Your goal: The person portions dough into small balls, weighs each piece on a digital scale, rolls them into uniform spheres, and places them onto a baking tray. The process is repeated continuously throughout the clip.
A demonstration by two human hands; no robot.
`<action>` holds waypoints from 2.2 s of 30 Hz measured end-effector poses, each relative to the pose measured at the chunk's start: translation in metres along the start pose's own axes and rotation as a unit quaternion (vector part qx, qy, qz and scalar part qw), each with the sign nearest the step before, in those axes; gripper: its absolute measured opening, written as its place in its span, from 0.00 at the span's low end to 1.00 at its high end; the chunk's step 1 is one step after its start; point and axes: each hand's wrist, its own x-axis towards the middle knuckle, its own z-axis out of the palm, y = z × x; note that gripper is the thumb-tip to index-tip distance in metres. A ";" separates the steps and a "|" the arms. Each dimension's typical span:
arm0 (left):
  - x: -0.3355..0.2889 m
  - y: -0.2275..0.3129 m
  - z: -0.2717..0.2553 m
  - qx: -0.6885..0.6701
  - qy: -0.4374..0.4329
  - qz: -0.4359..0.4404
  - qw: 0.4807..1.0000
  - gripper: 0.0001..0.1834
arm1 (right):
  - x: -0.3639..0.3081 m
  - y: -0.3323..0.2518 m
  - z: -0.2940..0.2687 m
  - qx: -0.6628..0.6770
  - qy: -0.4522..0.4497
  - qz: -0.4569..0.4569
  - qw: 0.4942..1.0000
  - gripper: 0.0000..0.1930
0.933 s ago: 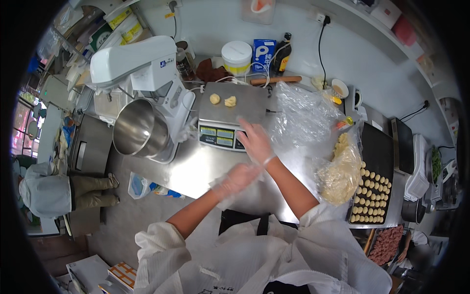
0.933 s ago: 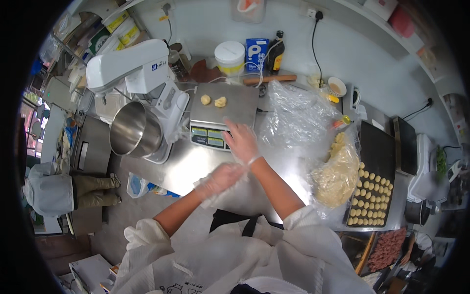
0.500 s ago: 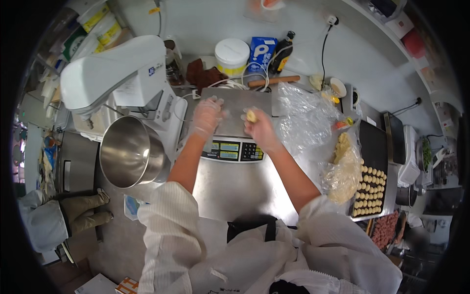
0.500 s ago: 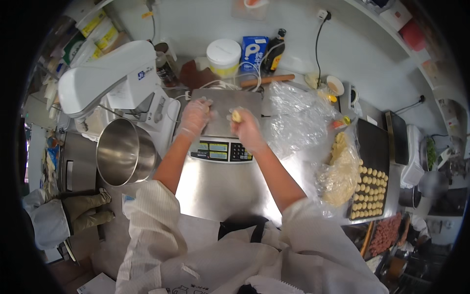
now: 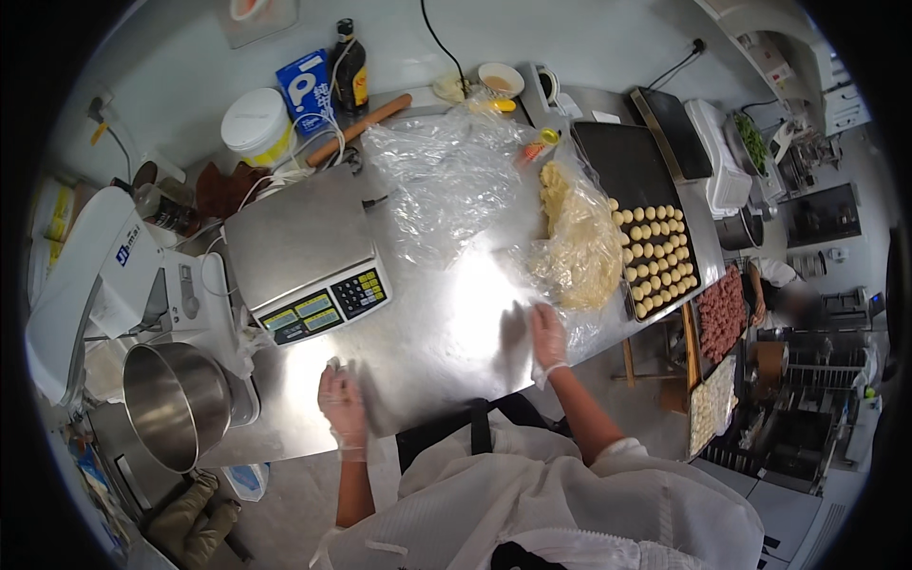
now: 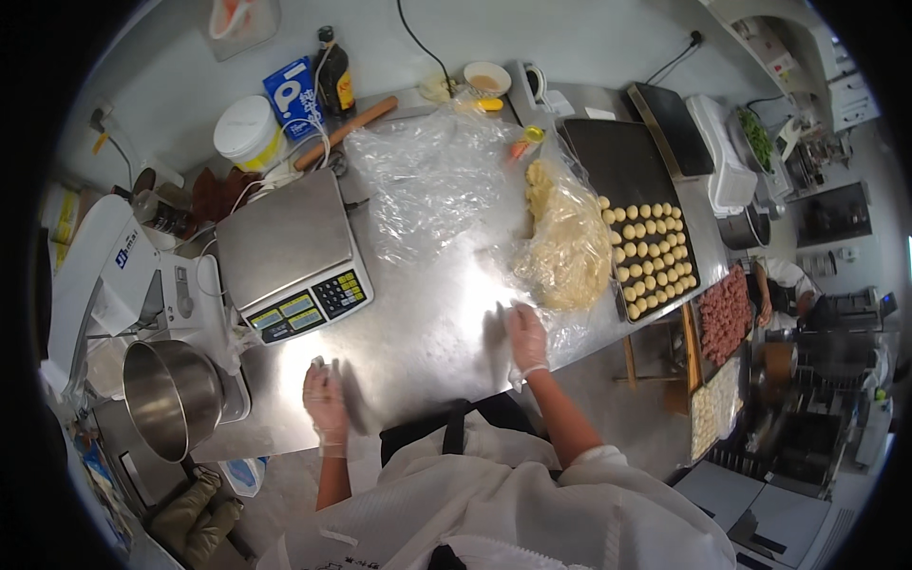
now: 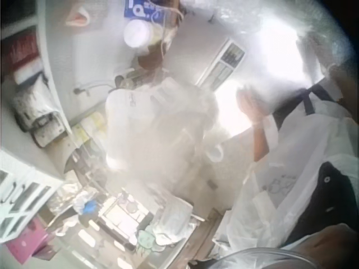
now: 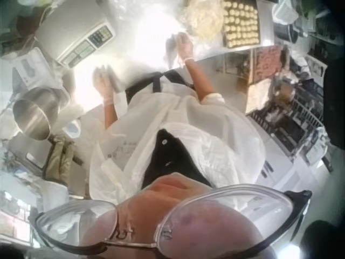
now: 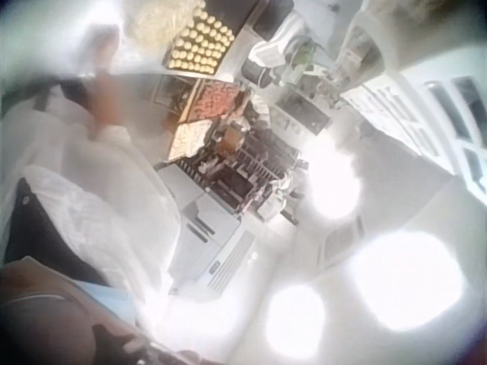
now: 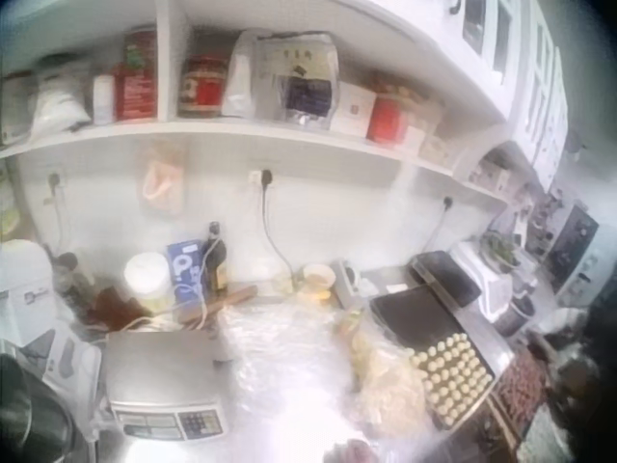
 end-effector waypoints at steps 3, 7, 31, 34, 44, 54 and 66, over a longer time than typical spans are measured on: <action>0.000 0.045 0.030 0.212 -0.080 0.197 0.954 0.18 | 0.011 0.026 0.040 -0.122 -0.031 -0.212 0.969 0.21; -0.009 0.034 0.054 0.188 -0.186 0.257 0.929 0.17 | -0.018 -0.004 0.064 -0.191 -0.198 -0.354 0.894 0.18; 0.020 0.013 0.080 0.223 -0.085 0.231 0.943 0.21 | 0.008 -0.011 0.115 -0.112 -0.126 -0.360 0.918 0.14; -0.039 -0.015 0.056 0.219 -0.106 0.199 0.949 0.19 | -0.012 0.021 0.089 -0.090 -0.233 -0.444 0.861 0.14; -0.009 -0.007 0.073 0.201 -0.047 0.230 0.951 0.13 | -0.019 -0.012 0.097 -0.071 -0.109 -0.370 0.920 0.04; 0.011 0.010 0.080 0.176 -0.012 0.179 0.968 0.16 | -0.001 -0.004 0.105 -0.134 -0.044 -0.321 0.936 0.09; -0.005 0.008 0.073 0.205 0.034 0.098 0.973 0.21 | -0.003 -0.001 0.093 -0.145 -0.068 -0.275 0.948 0.14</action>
